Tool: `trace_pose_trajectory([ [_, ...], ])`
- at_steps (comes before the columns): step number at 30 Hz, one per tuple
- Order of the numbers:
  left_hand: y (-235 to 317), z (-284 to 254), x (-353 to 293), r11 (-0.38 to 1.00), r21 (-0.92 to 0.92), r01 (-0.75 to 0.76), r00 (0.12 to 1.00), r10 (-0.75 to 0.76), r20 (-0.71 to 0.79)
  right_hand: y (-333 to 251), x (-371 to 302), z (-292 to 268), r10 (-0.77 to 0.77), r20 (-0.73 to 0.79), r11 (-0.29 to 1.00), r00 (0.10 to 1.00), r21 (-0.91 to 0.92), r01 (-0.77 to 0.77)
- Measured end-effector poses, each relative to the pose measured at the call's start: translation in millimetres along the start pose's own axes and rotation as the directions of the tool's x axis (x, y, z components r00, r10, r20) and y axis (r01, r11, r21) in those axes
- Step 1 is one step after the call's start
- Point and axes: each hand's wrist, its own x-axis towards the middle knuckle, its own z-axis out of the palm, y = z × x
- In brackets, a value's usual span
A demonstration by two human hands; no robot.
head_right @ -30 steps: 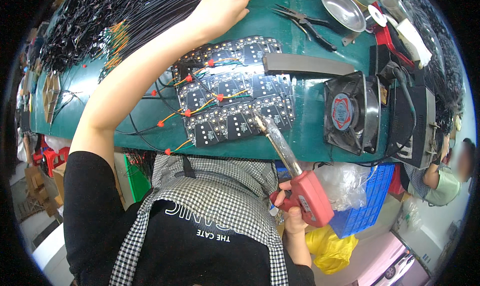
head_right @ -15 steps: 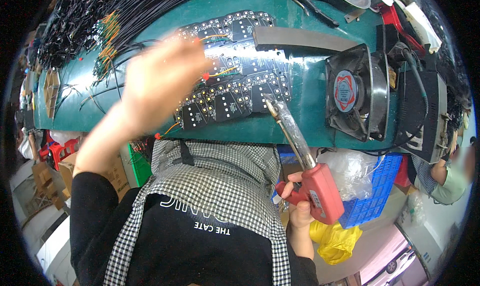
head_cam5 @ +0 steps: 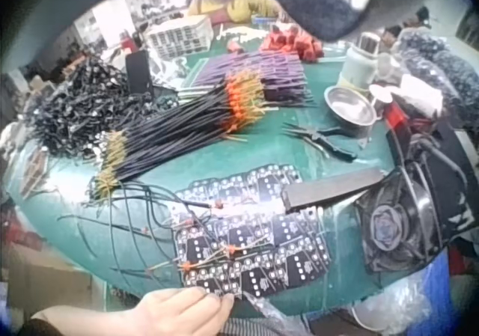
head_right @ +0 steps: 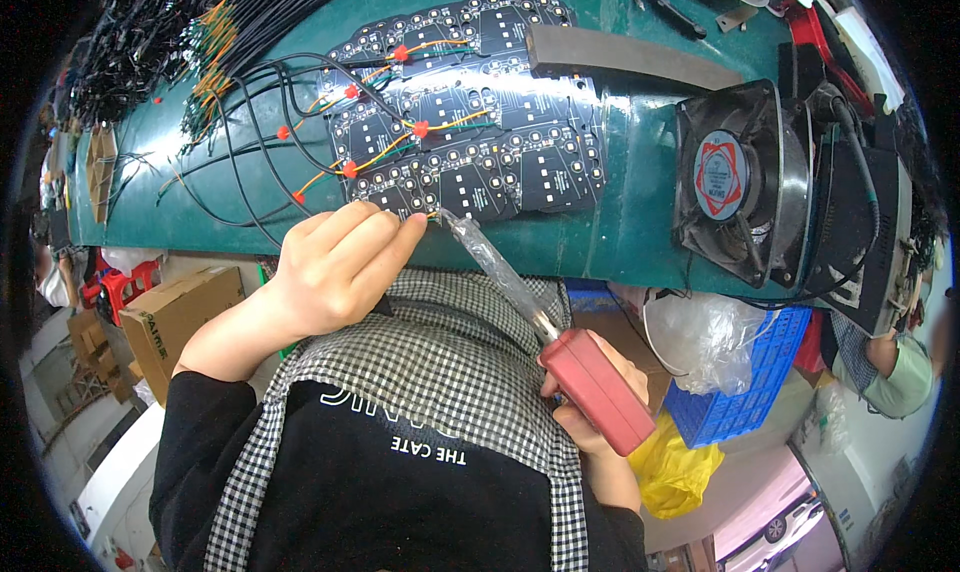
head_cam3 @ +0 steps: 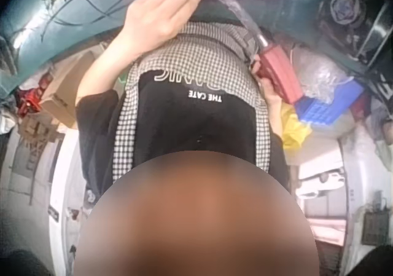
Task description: The person places soldered circuit board panels into a storage crate under the workbench, then solders wires onto circuit boards on the table using a handheld soldering tool.
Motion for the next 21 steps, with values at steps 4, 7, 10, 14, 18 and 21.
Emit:
trace_pose_trajectory([
  [4,-2,-2,-1,1.000,0.010,-0.023,1.000,0.023,0.004,2,0,-4,-0.057,0.052,0.998,0.997,0.003,0.057],
  [7,-2,-3,-1,1.000,0.000,-0.009,1.000,0.009,0.009,-4,4,1,-0.030,0.042,0.991,0.999,0.132,0.025],
  [10,-2,-3,-1,1.000,0.001,0.001,1.000,-0.001,0.007,-7,9,4,-0.039,0.059,0.989,0.997,0.144,0.030],
  [14,-2,-1,-1,1.000,0.001,0.005,1.000,-0.005,-0.010,-3,9,3,-0.080,0.075,0.991,0.994,0.114,0.071],
  [18,-1,0,-1,1.000,0.002,0.011,1.000,-0.011,-0.010,3,7,2,-0.102,0.089,0.991,0.991,0.096,0.094],
  [21,-1,0,-1,1.000,0.002,0.013,1.000,-0.013,-0.009,4,9,1,-0.136,0.115,0.991,0.984,0.009,0.136],
])
